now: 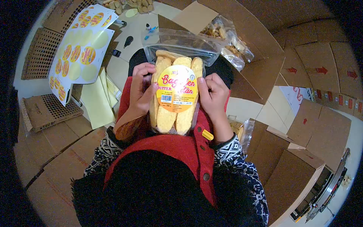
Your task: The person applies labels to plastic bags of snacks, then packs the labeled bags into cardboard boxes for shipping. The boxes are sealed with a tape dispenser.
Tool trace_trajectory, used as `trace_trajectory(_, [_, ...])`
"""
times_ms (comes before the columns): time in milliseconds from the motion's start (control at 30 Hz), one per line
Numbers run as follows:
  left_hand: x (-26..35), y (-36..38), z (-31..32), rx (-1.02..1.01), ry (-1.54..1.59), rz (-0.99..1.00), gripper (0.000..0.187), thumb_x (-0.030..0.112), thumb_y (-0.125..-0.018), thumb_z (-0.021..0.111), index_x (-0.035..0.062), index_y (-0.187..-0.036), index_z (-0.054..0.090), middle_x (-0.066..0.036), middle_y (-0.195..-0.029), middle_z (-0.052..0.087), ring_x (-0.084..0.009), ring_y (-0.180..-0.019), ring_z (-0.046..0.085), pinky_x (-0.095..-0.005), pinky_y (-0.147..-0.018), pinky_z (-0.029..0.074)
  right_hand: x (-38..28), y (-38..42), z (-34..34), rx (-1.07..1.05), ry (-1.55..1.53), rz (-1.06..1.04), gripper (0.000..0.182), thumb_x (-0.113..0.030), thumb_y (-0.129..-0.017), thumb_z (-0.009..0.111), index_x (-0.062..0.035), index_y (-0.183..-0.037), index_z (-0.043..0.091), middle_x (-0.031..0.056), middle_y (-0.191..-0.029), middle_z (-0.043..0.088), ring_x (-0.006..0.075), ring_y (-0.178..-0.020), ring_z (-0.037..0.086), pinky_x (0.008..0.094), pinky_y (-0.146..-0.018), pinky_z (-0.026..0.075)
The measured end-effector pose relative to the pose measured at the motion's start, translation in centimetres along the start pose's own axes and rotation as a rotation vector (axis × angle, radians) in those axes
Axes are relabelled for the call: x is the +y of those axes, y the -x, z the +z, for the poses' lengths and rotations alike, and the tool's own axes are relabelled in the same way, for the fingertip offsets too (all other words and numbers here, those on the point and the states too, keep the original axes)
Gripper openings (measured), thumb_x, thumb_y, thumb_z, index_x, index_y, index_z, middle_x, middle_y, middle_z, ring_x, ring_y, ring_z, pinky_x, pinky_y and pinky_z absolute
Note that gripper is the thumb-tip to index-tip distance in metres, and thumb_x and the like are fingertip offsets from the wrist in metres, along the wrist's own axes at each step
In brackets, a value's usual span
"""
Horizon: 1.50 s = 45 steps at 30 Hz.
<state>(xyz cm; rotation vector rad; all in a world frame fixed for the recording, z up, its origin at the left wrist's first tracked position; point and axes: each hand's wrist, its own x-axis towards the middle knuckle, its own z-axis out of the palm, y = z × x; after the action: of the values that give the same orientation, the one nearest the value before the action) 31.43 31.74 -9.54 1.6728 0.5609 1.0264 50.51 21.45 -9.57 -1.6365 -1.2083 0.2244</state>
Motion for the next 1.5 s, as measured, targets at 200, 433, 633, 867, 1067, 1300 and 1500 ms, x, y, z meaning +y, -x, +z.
trace_trajectory(200, [-0.1,0.0,0.1,0.004,0.001,-0.001,0.031,0.006,-0.078,0.057,0.0020,-0.107,0.047,-0.016,-0.110,0.043,-0.0236,-0.101,0.044,-0.0315,-0.086,0.037,0.1,0.0,0.0,0.003,-0.001,-0.017,0.021,-0.006,-0.080,0.061,0.0049,-0.062,0.057,0.0088,-0.061,0.051,0.0157,-0.051,0.048,0.0258,-0.046,0.036])
trace_trajectory(433, [-0.2,0.0,0.0,-0.002,-0.017,0.023,0.031,0.007,-0.079,0.057,0.0025,-0.107,0.047,-0.016,-0.111,0.042,-0.0228,-0.100,0.044,-0.0303,-0.083,0.039,0.1,0.0,0.0,0.009,-0.001,-0.004,0.021,-0.006,-0.080,0.061,0.0054,-0.063,0.057,0.0093,-0.061,0.051,0.0158,-0.051,0.048,0.0254,-0.046,0.036])
trace_trajectory(633, [-0.2,0.0,0.0,-0.001,-0.003,0.012,0.032,0.006,-0.078,0.058,0.0024,-0.107,0.047,-0.016,-0.110,0.043,-0.0238,-0.100,0.045,-0.0318,-0.084,0.038,-0.2,0.0,0.1,0.014,-0.022,0.002,0.021,-0.006,-0.080,0.061,0.0058,-0.063,0.057,0.0092,-0.060,0.051,0.0153,-0.051,0.047,0.0253,-0.046,0.036])
trace_trajectory(867, [-0.4,-0.1,0.0,0.008,-0.012,0.018,0.032,0.006,-0.077,0.058,0.0021,-0.107,0.048,-0.016,-0.108,0.045,-0.0252,-0.101,0.045,-0.0327,-0.086,0.037,0.0,0.0,0.0,0.024,0.009,-0.032,0.020,-0.005,-0.079,0.062,0.0052,-0.063,0.055,0.0087,-0.062,0.050,0.0152,-0.053,0.047,0.0252,-0.048,0.037])
trace_trajectory(1067, [-0.3,-0.2,0.0,0.002,0.012,0.028,0.030,0.010,-0.079,0.060,0.0018,-0.106,0.049,-0.016,-0.110,0.044,-0.0242,-0.101,0.045,-0.0327,-0.086,0.037,-0.1,-0.1,0.0,0.046,0.001,-0.031,0.024,-0.008,-0.079,0.063,0.0030,-0.061,0.050,0.0097,-0.070,0.052,0.0158,-0.058,0.048,0.0249,-0.051,0.038])
trace_trajectory(1300, [-0.3,-0.2,0.0,-0.015,-0.024,0.028,0.031,0.016,-0.081,0.060,0.0016,-0.107,0.049,-0.016,-0.110,0.044,-0.0238,-0.101,0.044,-0.0326,-0.086,0.037,-0.6,-0.2,-0.2,0.096,0.014,0.009,0.016,-0.011,-0.078,0.064,0.0003,-0.080,0.053,0.0070,-0.077,0.053,0.0130,-0.060,0.049,0.0231,-0.052,0.039])
trace_trajectory(1500, [-0.1,-0.2,0.1,-0.013,-0.015,0.028,0.031,0.015,-0.081,0.059,0.0019,-0.108,0.049,-0.015,-0.111,0.042,-0.0226,-0.101,0.044,-0.0316,-0.085,0.039,-1.1,-0.3,-0.4,0.035,-0.056,0.218,0.037,-0.014,-0.079,0.062,-0.0023,-0.112,0.050,0.0076,-0.093,0.057,0.0115,-0.064,0.052,0.0232,-0.057,0.044])
